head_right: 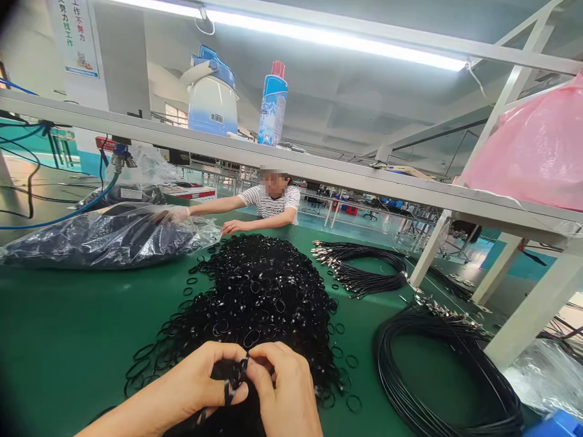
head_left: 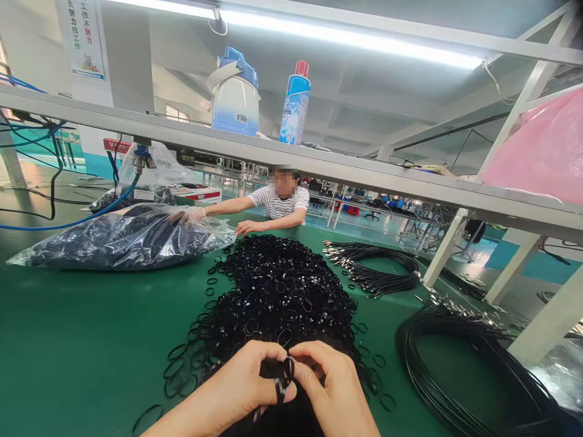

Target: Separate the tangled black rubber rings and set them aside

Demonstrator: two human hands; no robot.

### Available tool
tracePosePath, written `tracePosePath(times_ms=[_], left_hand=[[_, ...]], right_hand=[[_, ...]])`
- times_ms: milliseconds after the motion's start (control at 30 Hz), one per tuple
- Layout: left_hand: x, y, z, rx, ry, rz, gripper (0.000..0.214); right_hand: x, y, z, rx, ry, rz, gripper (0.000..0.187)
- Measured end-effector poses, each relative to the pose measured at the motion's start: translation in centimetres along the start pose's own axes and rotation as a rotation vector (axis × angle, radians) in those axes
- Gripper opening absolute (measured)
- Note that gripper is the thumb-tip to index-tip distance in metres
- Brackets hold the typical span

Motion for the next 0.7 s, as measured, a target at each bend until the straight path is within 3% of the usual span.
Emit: tracePosePath(times_ms=[167, 333, 500, 700], left_hand=[[-0.1, -0.3, 0.7, 0.039, 0.017, -0.02, 0.03], [0.0, -0.5, 1.3, 0.087, 0.14, -0.035, 0.017], [0.0, -0.3, 1.1, 0.068, 0.098, -0.025, 0.026], [0.0, 0.5, 0.2, 0.222, 0.188, -0.054, 0.031]], right_hand=[[-0.6, -0.1, -0.5, 0.048, 0.021, 0.115, 0.02], [-0.1, 0.0, -0.5, 0.103, 0.206, -0.038, 0.015], [-0.5, -0.2, -0.5, 0.116, 0.146, 0.072, 0.02], [0.4, -0.1, -1.4, 0.156, 0.2, -0.062, 0.013]])
Point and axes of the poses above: each hand's wrist, its own y-axis towards the middle knuckle, its own x-axis out of the palm, z = x × y, the point moved 1 cm from there along y, towards the middle knuckle, and after that the axes turned 6 degrees about -z, right-handed, at the moved point
